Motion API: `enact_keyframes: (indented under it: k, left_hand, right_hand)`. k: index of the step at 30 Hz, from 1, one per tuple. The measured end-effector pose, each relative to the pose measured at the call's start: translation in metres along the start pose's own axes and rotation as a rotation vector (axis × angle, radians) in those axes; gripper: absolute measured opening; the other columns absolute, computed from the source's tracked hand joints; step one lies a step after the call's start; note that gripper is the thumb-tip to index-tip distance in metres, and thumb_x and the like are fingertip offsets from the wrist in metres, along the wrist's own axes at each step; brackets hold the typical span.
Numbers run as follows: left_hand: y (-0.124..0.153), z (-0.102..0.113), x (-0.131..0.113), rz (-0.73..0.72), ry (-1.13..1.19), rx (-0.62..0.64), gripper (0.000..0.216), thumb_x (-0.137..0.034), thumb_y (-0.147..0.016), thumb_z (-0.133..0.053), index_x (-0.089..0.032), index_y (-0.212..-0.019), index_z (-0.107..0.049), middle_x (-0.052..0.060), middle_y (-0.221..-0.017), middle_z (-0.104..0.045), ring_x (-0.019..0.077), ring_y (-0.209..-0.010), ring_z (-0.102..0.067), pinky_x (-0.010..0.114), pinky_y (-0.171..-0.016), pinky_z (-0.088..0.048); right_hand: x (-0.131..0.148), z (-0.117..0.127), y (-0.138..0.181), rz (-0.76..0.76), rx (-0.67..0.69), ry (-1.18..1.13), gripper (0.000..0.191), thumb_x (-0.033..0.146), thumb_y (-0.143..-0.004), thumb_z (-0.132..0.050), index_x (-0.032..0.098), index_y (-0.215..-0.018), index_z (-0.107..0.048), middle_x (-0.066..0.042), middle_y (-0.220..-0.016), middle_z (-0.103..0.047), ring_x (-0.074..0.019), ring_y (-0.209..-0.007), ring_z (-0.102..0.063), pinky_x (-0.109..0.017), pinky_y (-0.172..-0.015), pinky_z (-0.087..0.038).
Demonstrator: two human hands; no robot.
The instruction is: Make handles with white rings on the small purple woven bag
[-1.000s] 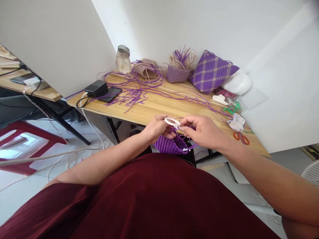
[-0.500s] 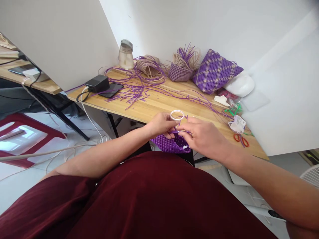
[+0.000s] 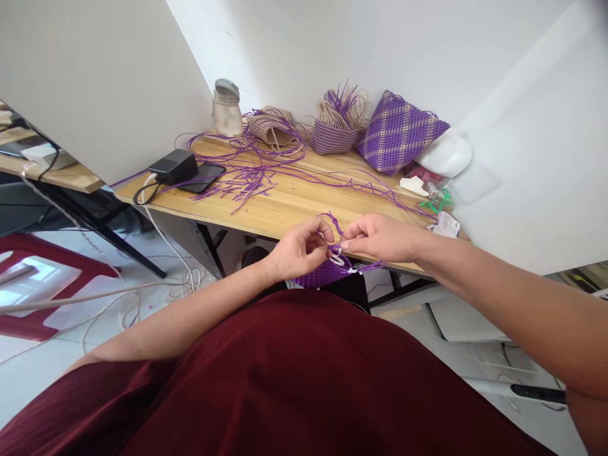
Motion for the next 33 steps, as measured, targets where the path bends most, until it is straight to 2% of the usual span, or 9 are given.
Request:
enact_keyframes:
  k: [5,8,11,14,17,21,24,28,33]
  left_hand:
    - [0.009,0.0,-0.032,-0.365,-0.414,-0.123,0.009,-0.014,-0.083,-0.059,-0.019,-0.089,-0.055,0.007,-0.1,-0.061,0.0144,-0.087,-0.061,0.024,-0.069,-0.052]
    - [0.012,0.001,-0.038,-0.457,-0.508,-0.199,0.007,-0.016,-0.088,-0.059,-0.021,-0.093,-0.06,0.007,-0.105,-0.062,0.015,-0.095,-0.061,0.028,-0.081,-0.053]
    - [0.014,0.004,-0.038,-0.484,-0.496,-0.237,0.013,-0.019,-0.089,-0.06,-0.025,-0.098,-0.068,0.005,-0.105,-0.06,0.0143,-0.095,-0.062,0.028,-0.085,-0.053]
    - [0.013,0.004,-0.032,-0.416,-0.396,-0.191,0.012,-0.024,-0.089,-0.064,-0.027,-0.094,-0.074,0.004,-0.104,-0.06,0.0119,-0.086,-0.063,0.027,-0.081,-0.053]
    - [0.011,0.015,-0.025,-0.277,-0.249,-0.272,0.01,-0.031,-0.085,-0.07,-0.023,-0.086,-0.075,0.006,-0.099,-0.064,0.0148,-0.089,-0.064,0.028,-0.084,-0.054]
    - [0.002,0.019,0.008,0.13,0.102,-0.327,0.024,-0.041,-0.081,-0.072,-0.017,-0.086,-0.069,0.004,-0.077,-0.068,0.0148,-0.067,-0.067,0.026,-0.06,-0.057]
    - [-0.005,0.011,0.025,0.348,0.272,-0.277,0.022,-0.033,-0.079,-0.073,-0.014,-0.086,-0.064,0.001,-0.065,-0.066,0.0126,-0.051,-0.064,0.022,-0.046,-0.053]
    - [-0.015,0.008,0.025,0.427,0.207,-0.148,0.011,-0.022,-0.081,-0.069,-0.013,-0.082,-0.063,0.0,-0.061,-0.064,0.0124,-0.049,-0.065,0.02,-0.044,-0.053]
    - [-0.02,0.009,0.018,0.372,0.117,-0.086,0.011,-0.015,-0.081,-0.066,-0.015,-0.092,-0.063,-0.002,-0.066,-0.065,0.011,-0.049,-0.065,0.019,-0.044,-0.053]
  right_hand:
    - [-0.003,-0.007,-0.001,-0.06,0.11,-0.378,0.014,0.027,-0.072,-0.065,0.016,-0.067,-0.056,0.007,-0.054,-0.038,-0.0048,-0.045,-0.024,-0.023,-0.044,-0.017]
    - [-0.003,-0.009,-0.001,-0.093,0.128,-0.487,0.012,0.024,-0.07,-0.065,0.017,-0.069,-0.056,0.007,-0.051,-0.039,-0.0043,-0.042,-0.024,-0.022,-0.041,-0.014]
    - [-0.005,-0.01,0.0,-0.118,0.14,-0.522,0.015,0.025,-0.071,-0.067,0.018,-0.069,-0.054,0.007,-0.047,-0.039,-0.0057,-0.04,-0.028,-0.021,-0.04,-0.018]
    - [-0.005,-0.007,0.003,-0.105,0.107,-0.447,0.009,0.023,-0.075,-0.063,0.018,-0.074,-0.056,0.005,-0.052,-0.048,-0.0078,-0.043,-0.037,-0.022,-0.042,-0.027]
    - [0.012,0.008,0.008,0.073,-0.062,-0.189,0.003,0.02,-0.078,-0.062,0.017,-0.077,-0.061,0.002,-0.063,-0.057,-0.0087,-0.053,-0.046,-0.022,-0.052,-0.035]
    - [0.039,0.02,0.025,0.325,-0.356,0.212,0.01,0.014,-0.082,-0.057,0.018,-0.077,-0.065,0.001,-0.068,-0.062,-0.0115,-0.063,-0.052,-0.024,-0.062,-0.037]
    - [0.049,0.015,0.037,0.476,-0.511,0.427,0.014,0.011,-0.084,-0.053,0.017,-0.082,-0.065,-0.003,-0.076,-0.064,-0.0149,-0.071,-0.055,-0.026,-0.066,-0.038]
    - [0.052,0.002,0.047,0.567,-0.554,0.586,0.014,0.014,-0.09,-0.051,0.017,-0.095,-0.064,-0.007,-0.088,-0.065,-0.0185,-0.08,-0.059,-0.028,-0.071,-0.042]
    - [0.057,-0.009,0.051,0.579,-0.527,0.743,0.02,0.011,-0.091,-0.048,0.016,-0.1,-0.066,-0.01,-0.096,-0.064,-0.0188,-0.077,-0.058,-0.03,-0.069,-0.042]
Point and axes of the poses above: each hand's wrist, its own y-axis away from the middle knuckle, its own z-axis out of the back of the hand, x = y × z, the point moved 10 cm from there along -y, towards the middle knuckle
